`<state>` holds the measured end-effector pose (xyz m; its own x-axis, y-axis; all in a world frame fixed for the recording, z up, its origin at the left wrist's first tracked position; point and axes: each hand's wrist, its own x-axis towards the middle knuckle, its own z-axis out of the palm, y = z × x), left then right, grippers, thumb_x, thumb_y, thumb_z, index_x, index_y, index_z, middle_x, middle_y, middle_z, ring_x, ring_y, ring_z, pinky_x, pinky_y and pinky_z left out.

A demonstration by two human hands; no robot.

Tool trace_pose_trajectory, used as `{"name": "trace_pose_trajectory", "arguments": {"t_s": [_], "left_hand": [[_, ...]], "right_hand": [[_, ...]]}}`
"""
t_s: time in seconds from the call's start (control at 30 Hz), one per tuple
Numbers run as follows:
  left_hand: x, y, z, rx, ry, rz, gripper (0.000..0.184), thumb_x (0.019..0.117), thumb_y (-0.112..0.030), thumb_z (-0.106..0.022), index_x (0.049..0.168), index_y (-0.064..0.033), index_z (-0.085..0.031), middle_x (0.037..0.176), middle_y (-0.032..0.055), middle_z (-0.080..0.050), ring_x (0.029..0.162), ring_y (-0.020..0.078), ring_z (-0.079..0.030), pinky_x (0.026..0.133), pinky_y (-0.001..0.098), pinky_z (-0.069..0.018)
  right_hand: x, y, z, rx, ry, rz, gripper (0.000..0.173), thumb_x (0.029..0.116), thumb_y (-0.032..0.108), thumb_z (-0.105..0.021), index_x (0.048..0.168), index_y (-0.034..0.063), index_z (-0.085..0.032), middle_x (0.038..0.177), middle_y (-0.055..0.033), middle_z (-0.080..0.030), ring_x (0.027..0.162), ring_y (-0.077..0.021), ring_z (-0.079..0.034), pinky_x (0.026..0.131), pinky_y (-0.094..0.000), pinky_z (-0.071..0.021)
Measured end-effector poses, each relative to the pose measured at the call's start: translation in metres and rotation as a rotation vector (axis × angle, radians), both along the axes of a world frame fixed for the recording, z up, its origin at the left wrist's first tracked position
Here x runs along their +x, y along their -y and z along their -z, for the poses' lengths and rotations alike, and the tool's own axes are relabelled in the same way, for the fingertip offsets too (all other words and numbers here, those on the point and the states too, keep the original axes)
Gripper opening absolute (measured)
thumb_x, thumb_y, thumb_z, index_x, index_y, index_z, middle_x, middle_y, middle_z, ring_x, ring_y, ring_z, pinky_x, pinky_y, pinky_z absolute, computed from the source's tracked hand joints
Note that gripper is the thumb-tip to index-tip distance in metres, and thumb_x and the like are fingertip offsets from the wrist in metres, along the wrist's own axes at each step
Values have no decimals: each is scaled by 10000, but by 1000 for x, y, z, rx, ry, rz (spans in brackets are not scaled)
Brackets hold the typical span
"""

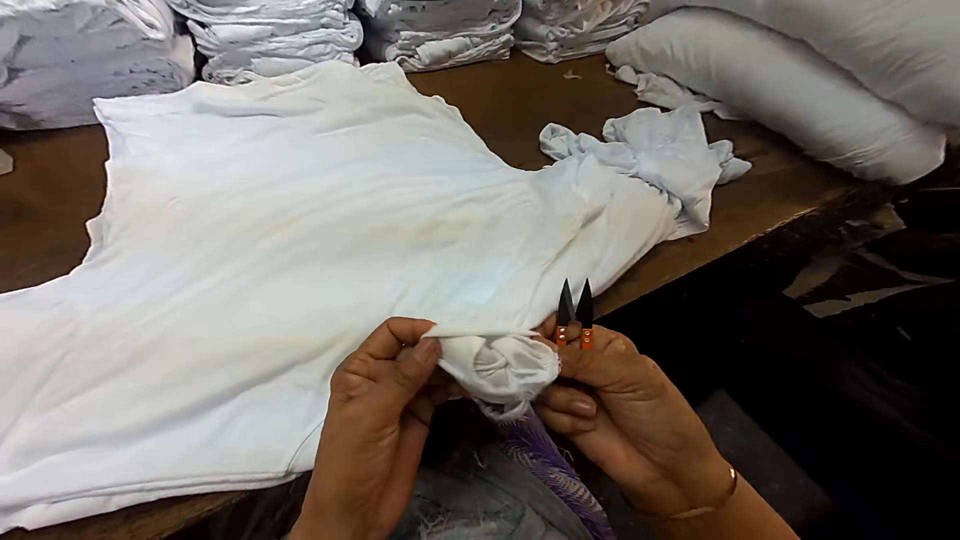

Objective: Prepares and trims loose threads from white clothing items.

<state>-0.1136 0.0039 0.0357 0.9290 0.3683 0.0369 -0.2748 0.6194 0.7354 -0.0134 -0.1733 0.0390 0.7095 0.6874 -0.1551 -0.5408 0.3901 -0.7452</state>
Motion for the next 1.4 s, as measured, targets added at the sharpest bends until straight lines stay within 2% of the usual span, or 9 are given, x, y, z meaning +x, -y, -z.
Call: {"name": "trace_pose_trajectory", "arguments": {"t_s": [0.2,0.33,0.53,0.6,0.7,0.83,1.0,1.23,1.4], "left_hand": [[2,5,10,-278,182,2,235,979,-37,-627,1182,-103,-725,1124,123,-714,1042,211,-708,926,408,-593],[1,7,15,-33,90,-12,430,946,8,-660,1364,-92,-663,1279,142,-677,1079,192,-702,908,359,-602],[-3,5,12,232,109,-70,521,920,28,-685,1430,-34,-594,1358,170,-630,1107,215,-688,920,351,-597],[-4,5,12,235,127,-50,524,930,25,-672,1442,-29,-579,1374,177,-620,1129,224,-683,935,356,-592],[-5,2,12,234,174,-14,569,939,-10,-674,1486,-19,-521,1414,182,-590,1180,237,-662,977,365,-573],[-7,-13,14,405,220,-19,861,807,-75,-830,1552,-18,-402,1489,194,-484,1243,327,-606,954,453,-604],[-9,-8,10,448,124,-154,850,780,2,-839,1530,-20,-439,1448,167,-532,1042,250,-706,802,342,-652],[-16,-10,7,410,127,-136,562,995,20,-538,1544,-4,-417,1378,193,-600,997,265,-730,798,388,-652],[-18,-1,3,552,122,-191,470,1050,-36,-472,1520,-7,-457,1405,166,-588,1021,269,-729,835,405,-652]], "right_hand": [[-10,4,14,71,-37,-71,72,960,97,-685,947,28,-701,657,-54,-591,480,-18,-500,435,-150,-417],[-12,4,11,-124,79,33,46,942,95,-696,955,52,-705,628,-59,-571,473,-23,-495,441,-150,-418],[-11,16,5,-278,531,35,306,948,426,-718,1073,146,-718,639,10,-542,492,-13,-446,458,-161,-383],[-16,13,1,-360,702,91,237,892,280,-795,1081,151,-736,651,25,-589,492,-20,-472,449,-155,-420],[-21,9,1,-366,950,218,83,985,183,-693,1002,110,-727,734,21,-655,531,-22,-518,468,-152,-441],[-26,9,3,-268,1283,193,100,1013,151,-653,970,65,-683,843,-7,-668,738,-43,-634,648,-189,-558],[-43,1,13,-380,1668,127,177,1045,156,-566,965,70,-698,840,-65,-688,747,-128,-662,608,-248,-530],[-15,18,-12,-886,1533,282,411,1049,486,-523,1183,115,-638,740,54,-554,583,-45,-505,492,-247,-436],[-21,15,-24,-555,1204,266,263,972,404,-686,1076,163,-689,751,121,-553,576,43,-455,484,-117,-387]]}}
